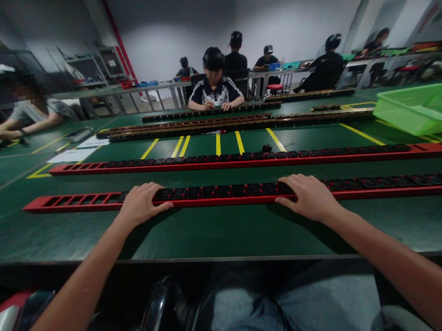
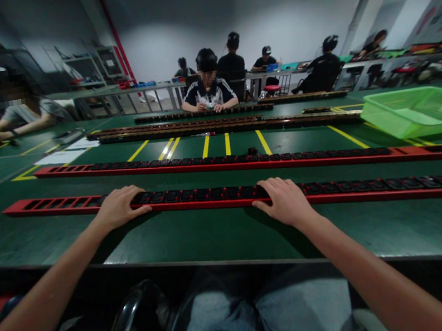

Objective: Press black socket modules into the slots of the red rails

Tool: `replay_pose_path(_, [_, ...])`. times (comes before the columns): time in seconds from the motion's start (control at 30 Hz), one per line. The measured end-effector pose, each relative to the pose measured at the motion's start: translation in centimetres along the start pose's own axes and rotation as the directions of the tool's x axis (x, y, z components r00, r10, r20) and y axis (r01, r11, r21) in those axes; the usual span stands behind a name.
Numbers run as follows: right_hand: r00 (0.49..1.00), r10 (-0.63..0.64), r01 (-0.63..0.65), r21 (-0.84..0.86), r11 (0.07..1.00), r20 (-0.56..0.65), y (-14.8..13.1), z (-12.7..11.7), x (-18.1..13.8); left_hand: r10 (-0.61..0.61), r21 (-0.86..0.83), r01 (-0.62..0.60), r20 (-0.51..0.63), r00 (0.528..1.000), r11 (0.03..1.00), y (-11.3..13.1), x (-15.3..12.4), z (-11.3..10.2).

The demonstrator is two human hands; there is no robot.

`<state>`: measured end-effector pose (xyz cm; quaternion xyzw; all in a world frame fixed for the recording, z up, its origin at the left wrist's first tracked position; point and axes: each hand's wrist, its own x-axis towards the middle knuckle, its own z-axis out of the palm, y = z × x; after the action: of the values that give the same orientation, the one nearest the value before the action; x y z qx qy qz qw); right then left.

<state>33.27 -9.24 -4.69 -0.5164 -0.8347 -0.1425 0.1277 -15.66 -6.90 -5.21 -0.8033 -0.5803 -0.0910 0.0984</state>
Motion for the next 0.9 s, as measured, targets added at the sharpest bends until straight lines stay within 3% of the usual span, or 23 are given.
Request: replay_pose_path(0.9, [1.0, 0.008, -0.008, 0.015, 1.0, -0.001, 0.07, -0.11, 0.18, -0.069, 0.032, 0.07, -0.041, 0.997, 0.997, -0.18, -0.49, -0.72])
